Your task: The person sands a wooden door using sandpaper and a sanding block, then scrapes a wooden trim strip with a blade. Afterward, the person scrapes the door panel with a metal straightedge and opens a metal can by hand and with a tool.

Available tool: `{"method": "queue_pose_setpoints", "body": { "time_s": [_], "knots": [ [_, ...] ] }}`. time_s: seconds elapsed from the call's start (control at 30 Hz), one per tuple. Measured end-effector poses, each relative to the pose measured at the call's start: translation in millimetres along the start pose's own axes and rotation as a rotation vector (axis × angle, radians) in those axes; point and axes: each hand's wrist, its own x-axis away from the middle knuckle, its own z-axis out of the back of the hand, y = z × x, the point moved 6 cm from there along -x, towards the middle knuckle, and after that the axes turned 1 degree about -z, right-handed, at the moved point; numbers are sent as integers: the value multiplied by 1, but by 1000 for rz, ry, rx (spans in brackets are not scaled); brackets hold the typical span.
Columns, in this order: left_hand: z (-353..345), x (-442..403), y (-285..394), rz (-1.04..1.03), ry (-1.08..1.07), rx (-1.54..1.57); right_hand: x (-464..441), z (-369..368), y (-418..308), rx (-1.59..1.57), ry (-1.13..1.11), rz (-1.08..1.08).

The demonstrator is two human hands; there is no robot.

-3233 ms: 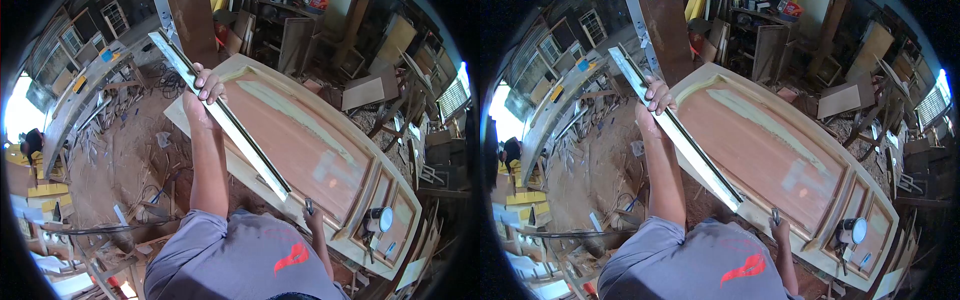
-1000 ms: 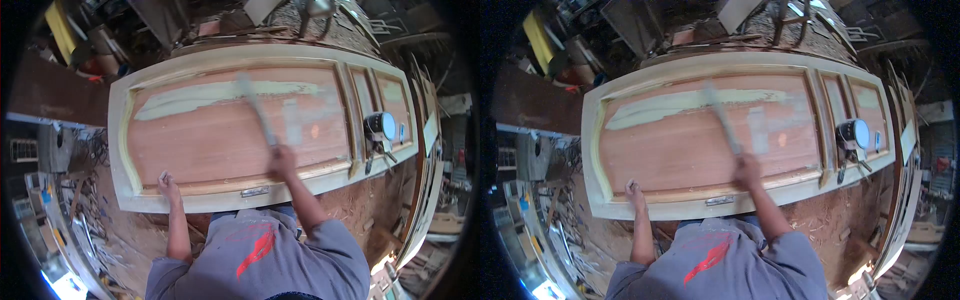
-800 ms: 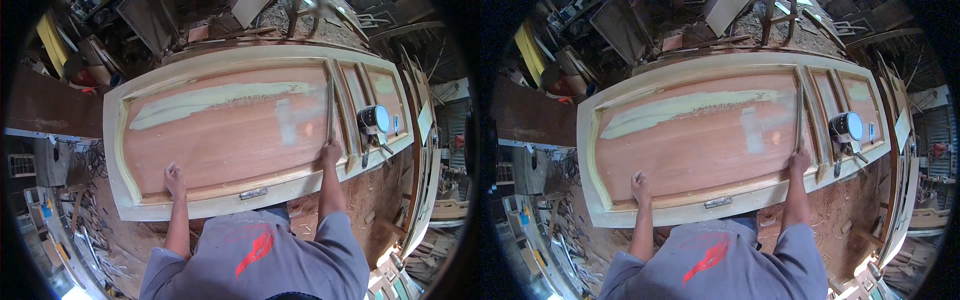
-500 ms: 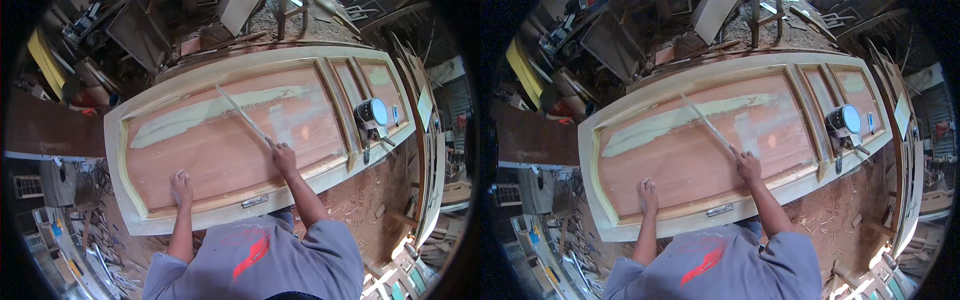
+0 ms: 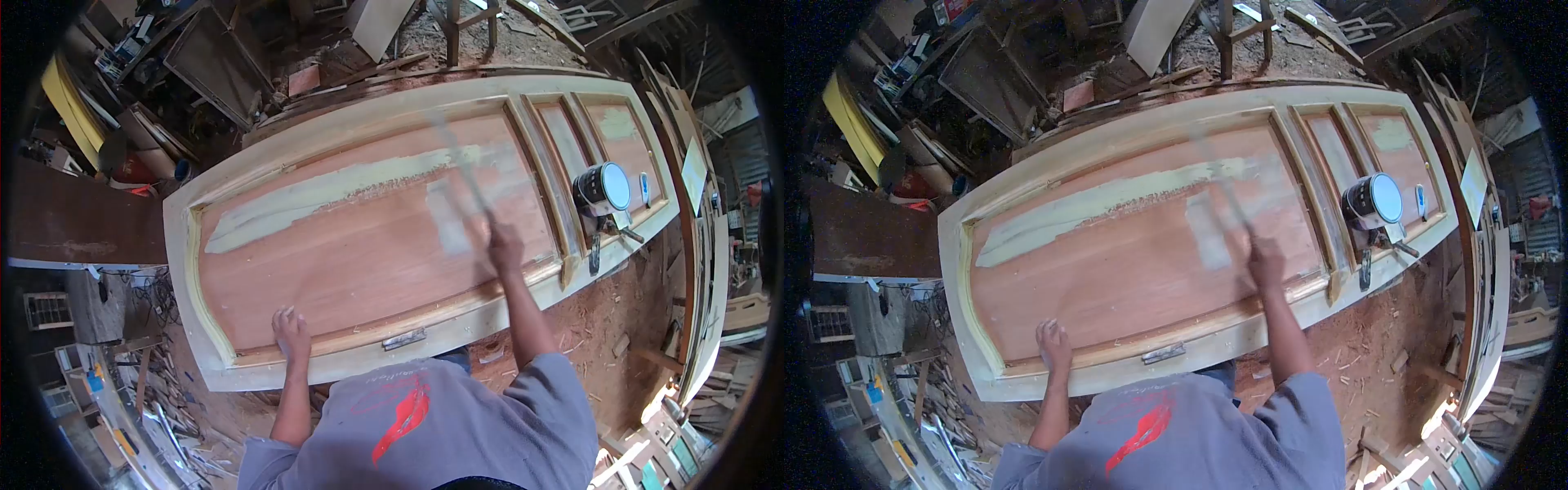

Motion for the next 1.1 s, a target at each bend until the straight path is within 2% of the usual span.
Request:
{"method": "queue_pose_setpoints", "body": {
  "time_s": [0.07, 0.13, 0.2, 0.3, 0.37, 0.63, 0.73, 0.77, 0.83, 0.87, 0.9, 0.93, 1.0, 1.1],
  "knots": [
    [-11, 1, 38, -84, -48, -40, 0, 12, -41, -44, -140, 55],
    [-25, -6, 75, -118, -79, -29, -1, 10, -14, -59, -140, -62],
    [-37, -4, 99, -94, -122, 24, 8, 4, 69, -7, -102, -286],
    [-64, -4, 132, -186, -222, -54, -13, 32, 118, 46, -54, -251],
    [-89, -4, 149, -185, -221, -100, -16, 38, 122, 62, -90, -243],
    [-133, -8, 169, -247, -7, -223, -24, 35, 126, 52, -207, -139],
    [-126, -11, 173, -247, 5, -201, -28, 34, 129, 95, -365, -253],
    [-126, -12, 173, -246, 13, -204, -28, 29, 128, 68, -338, -239],
    [-124, -12, 174, -248, 21, -212, -17, 21, 119, 12, -289, -225],
    [-125, -13, 175, -250, 29, -215, -13, 14, 99, -33, -395, -361],
    [-123, -14, 175, -253, 38, -220, -1, 2, 80, -33, -403, -373],
    [-122, -16, 174, -252, 34, -220, 12, -11, 56, -278, -375, -333],
    [-123, -15, 171, -259, 14, -218, 24, -26, -10, -150, -367, -22],
    [-122, -15, 169, -258, -2, -204, 23, -27, -70, -146, -418, -38]
  ]
}}
